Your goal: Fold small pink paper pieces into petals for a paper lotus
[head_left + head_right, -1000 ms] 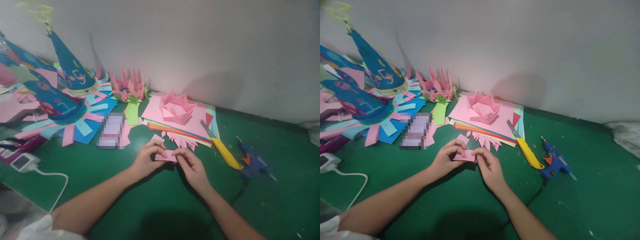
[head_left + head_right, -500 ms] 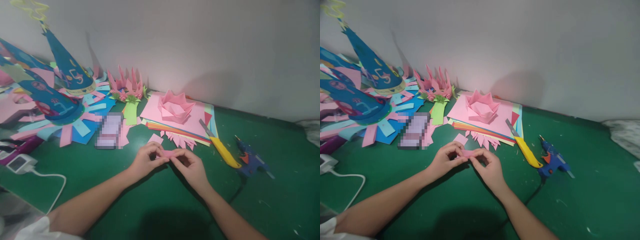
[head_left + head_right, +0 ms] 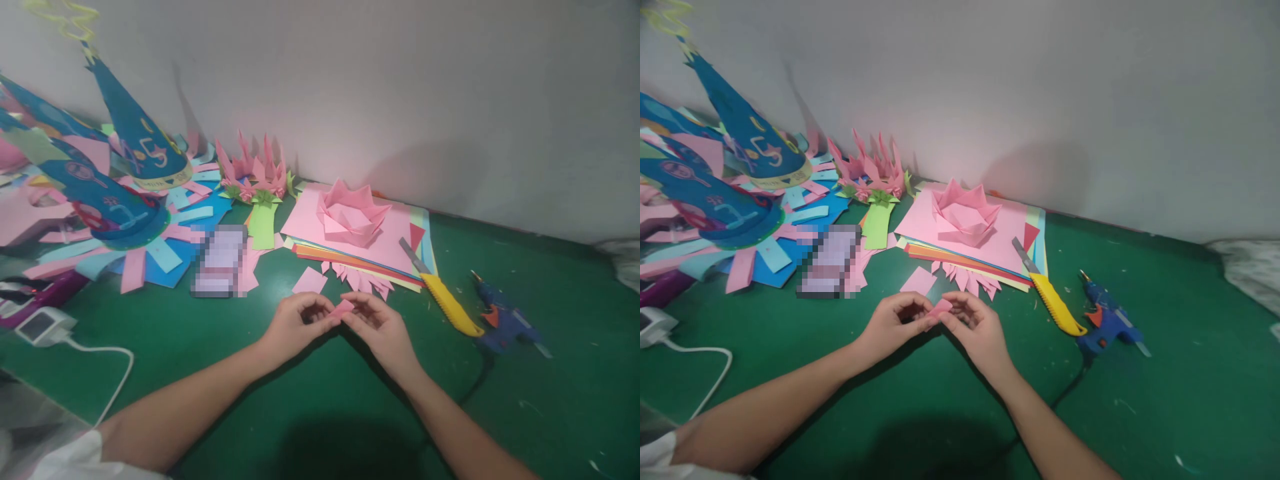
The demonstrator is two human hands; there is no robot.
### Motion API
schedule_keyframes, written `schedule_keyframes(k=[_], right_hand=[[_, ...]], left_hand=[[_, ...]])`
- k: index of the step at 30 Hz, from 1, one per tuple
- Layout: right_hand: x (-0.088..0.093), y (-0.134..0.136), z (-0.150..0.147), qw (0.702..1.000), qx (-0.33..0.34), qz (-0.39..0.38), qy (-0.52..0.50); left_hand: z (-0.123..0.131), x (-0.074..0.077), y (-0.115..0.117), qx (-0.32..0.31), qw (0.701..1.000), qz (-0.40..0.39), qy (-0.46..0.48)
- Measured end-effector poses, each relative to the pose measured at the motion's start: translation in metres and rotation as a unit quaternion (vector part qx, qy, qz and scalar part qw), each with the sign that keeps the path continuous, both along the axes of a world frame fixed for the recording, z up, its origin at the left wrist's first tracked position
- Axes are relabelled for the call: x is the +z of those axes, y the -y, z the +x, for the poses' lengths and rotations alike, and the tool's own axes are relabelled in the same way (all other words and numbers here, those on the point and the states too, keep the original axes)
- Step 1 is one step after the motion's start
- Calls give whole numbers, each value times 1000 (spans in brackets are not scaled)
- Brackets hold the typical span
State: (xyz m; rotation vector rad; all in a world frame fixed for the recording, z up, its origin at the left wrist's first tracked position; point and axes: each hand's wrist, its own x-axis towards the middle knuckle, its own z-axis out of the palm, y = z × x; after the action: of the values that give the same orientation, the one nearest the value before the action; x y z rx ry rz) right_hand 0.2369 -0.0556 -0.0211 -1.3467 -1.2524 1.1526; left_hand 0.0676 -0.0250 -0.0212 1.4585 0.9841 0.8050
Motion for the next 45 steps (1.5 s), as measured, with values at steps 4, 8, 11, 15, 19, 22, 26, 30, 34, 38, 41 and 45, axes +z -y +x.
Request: schedule_keyframes(k=[4, 8, 11, 15, 19, 22, 26, 30, 34, 38, 41, 45], right_hand=[[5, 0, -1, 1000, 21, -10, 20], [7, 1, -1, 999, 21, -12, 28], [7, 1, -1, 999, 17, -9, 34], [5, 1, -1, 999, 8, -2, 36], [3, 1, 0, 999, -3, -3, 51], [3, 2, -1, 998, -11, -2, 69], [2, 3, -1, 997, -16, -3, 81], [2, 3, -1, 996, -21, 3, 82], [3, 2, -1, 996, -13, 14, 84], [4, 2, -2, 994, -16, 24, 104], [2, 3, -1, 991, -23, 31, 129], [-2, 4, 2, 973, -25, 49, 223]], left_hand=[[0, -2, 1, -9, 1000, -3, 9], [0, -2, 0, -21, 999, -18, 20], [1, -1, 1, -34, 997, -56, 47], [1, -2, 2, -14, 995, -77, 64], [1, -2, 3, 7, 995, -74, 69], [0, -1, 3, 13, 995, -60, 74], [0, -2, 3, 19, 997, -33, 60], [-1, -1, 2, 16, 999, 27, 16], [-3, 3, -2, -7, 989, 140, -45], [-7, 3, -8, -27, 980, 186, -71], [-9, -1, -10, -39, 975, 201, -83], [-9, -4, -9, -65, 957, 254, -122]])
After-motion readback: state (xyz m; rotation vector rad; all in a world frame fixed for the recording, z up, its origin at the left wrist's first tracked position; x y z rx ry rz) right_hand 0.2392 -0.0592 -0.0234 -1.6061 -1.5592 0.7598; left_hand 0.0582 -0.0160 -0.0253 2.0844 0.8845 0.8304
